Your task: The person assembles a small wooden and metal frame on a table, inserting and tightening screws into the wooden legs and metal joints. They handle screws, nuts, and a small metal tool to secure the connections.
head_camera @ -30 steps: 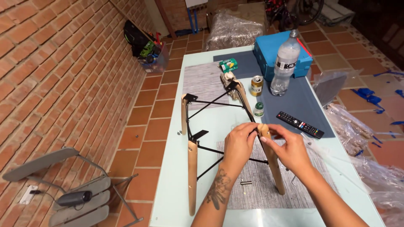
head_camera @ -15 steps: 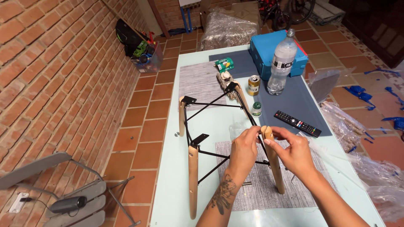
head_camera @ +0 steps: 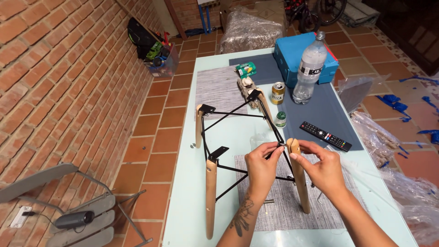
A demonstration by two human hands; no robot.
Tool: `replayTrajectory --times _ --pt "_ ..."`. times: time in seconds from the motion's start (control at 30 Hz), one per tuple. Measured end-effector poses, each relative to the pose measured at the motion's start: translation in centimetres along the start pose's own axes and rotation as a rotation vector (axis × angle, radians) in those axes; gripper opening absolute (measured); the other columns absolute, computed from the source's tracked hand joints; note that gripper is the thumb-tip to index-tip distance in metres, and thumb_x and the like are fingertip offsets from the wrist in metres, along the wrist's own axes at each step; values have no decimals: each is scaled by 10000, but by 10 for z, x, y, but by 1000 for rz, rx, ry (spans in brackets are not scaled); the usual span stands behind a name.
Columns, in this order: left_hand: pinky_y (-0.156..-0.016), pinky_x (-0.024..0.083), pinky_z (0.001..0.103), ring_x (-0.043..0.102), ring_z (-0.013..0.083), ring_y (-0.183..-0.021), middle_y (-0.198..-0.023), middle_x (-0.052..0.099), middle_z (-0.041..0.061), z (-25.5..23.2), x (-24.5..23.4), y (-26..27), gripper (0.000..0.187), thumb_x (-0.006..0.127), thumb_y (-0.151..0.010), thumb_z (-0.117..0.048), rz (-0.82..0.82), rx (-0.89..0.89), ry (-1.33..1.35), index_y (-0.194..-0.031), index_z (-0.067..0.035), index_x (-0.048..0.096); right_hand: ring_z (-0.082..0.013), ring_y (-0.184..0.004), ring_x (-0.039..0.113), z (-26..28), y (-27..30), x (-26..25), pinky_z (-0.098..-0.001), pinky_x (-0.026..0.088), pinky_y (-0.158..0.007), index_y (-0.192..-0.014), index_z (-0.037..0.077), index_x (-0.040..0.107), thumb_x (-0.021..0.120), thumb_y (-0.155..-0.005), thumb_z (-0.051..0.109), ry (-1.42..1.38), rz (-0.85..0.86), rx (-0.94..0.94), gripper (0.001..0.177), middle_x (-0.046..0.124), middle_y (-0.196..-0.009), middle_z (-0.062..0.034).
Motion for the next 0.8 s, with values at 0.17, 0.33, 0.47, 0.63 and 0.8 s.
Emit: replayTrajectory --times 0.17,0.33,0.47,0.63,0.8 --pt "-803 633 274 747 135 -851 -957 789 175 14 1 -5 269 867 -810 -67 5 -221 200 -1053 -12 765 -196 -904 773 3 2 -1 -323 571 -712 -1124 159 793 874 -785 155 -17 -20 -5 349 818 -919 -24" --pt "-800 628 245 744 107 -829 -940 788 150 32 0 -11 310 911 -770 -92 45 -332 338 -1033 -12 768 -181 -916 775 6 3 -1 -301 565 -716 -1109 169 798 884 -776 159 -19 -32 11 344 821 -902 -17" --pt "-803 613 241 744 104 -850 -947 792 125 39 -1 -15 237 884 -810 -101 85 -356 322 -1017 -37 789 -193 -866 774 3 0 0 -310 561 -682 -1116 170 797 884 -774 149 -23 -43 4 353 816 -898 -19" --pt "-971 583 446 712 355 -1108 -1127 737 163 -47 -11 0 175 810 -806 15 -41 -23 -58 -891 -50 673 -71 -547 651 -9 2 0 -195 407 -424 -1110 243 792 869 -795 199 34 -53 28 327 796 -870 27" --pt "-674 557 279 626 133 -833 -941 659 30 -7 1 42 220 663 -935 -143 36 1 -135 -1131 -101 754 -103 -977 757 3 2 -4 -243 523 -731 -1142 126 758 800 -830 289 78 21 15 355 802 -1097 0"
Point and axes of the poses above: each hand's wrist, its own y-axis away from the middle knuckle, its own x-axis out of the palm, z = x × y, the point moved 2 cm from there along -y, towards the middle knuckle
